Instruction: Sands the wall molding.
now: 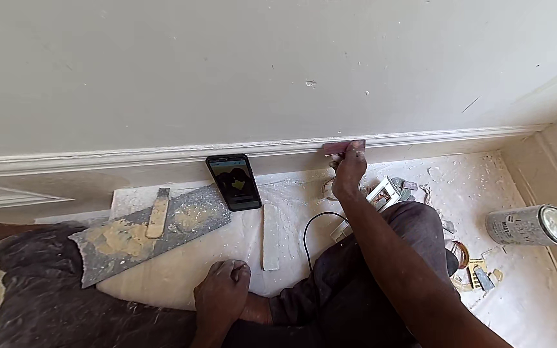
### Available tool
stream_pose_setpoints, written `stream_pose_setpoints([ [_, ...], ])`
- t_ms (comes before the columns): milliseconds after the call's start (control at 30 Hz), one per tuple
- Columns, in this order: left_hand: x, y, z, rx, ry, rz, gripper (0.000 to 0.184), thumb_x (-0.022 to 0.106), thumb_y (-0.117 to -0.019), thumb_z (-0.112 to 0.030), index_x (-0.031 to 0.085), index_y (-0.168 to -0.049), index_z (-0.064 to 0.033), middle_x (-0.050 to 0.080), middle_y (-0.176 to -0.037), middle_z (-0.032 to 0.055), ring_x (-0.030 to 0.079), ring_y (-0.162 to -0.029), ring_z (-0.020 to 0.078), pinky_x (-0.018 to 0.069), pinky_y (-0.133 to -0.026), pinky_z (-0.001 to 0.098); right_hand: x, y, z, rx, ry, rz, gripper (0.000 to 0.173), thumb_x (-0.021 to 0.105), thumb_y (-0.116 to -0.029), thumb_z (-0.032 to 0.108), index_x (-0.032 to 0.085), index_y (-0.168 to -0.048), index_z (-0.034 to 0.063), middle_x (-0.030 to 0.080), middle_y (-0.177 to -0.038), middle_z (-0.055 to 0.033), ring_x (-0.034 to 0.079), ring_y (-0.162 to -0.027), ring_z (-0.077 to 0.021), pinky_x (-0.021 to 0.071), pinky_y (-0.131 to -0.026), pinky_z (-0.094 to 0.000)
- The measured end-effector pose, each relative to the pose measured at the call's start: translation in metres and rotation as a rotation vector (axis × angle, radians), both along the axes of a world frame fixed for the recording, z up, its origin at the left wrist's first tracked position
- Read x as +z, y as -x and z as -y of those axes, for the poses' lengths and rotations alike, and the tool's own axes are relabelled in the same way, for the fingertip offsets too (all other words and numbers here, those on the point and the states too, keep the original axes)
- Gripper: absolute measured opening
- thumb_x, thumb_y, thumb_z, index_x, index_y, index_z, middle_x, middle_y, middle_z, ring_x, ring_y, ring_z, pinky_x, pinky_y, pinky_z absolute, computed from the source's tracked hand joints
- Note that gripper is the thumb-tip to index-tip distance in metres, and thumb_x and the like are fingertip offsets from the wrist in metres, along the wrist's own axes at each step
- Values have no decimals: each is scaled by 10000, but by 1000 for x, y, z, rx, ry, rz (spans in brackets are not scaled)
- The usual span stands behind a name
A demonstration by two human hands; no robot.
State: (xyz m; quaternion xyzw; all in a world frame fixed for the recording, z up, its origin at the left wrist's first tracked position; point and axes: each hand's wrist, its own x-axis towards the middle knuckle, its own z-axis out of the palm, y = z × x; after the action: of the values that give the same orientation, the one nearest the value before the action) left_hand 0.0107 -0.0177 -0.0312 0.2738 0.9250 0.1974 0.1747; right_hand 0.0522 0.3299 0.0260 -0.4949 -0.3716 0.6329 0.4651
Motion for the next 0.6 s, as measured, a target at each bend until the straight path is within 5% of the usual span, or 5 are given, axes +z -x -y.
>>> stream_pose_setpoints([
  [200,3,0,-2,-10,1,24,378,488,-971,-321,757,-990,-56,713,-1068,184,666,-1054,403,462,-889,677,0,-38,-68,-246,29,177,497,298,-1121,480,549,-1008,66,503,-715,-52,503,-543,-153,464,-512,-341],
  [300,1,-1,-10,-5,56,11,336,522,-980,-299,759,-992,-61,715,-1085,189,667,-1071,404,455,-900,679,-4,-23,-49,-180,-9,305,614,246,-1115,508,609,-1077,14,576,-768,-103,578,-626,-216,523,-589,-430],
  [467,2,-2,-5,5,21,-8,347,513,-963,-293,755,-975,-45,711,-1063,195,665,-1055,413,460,-878,679,-2,6,0,19,6,182,504,310,-1127,452,546,-975,33,529,-651,-52,540,-481,-156,519,-476,-340],
  [600,1,-3,2,1,-38,-40,408,467,-958,-328,749,-963,-33,710,-1040,205,674,-1021,414,479,-851,659,1,-22,-38,-133,-22,275,512,331,-1125,422,619,-1046,5,611,-768,-95,604,-625,-191,538,-594,-403],
])
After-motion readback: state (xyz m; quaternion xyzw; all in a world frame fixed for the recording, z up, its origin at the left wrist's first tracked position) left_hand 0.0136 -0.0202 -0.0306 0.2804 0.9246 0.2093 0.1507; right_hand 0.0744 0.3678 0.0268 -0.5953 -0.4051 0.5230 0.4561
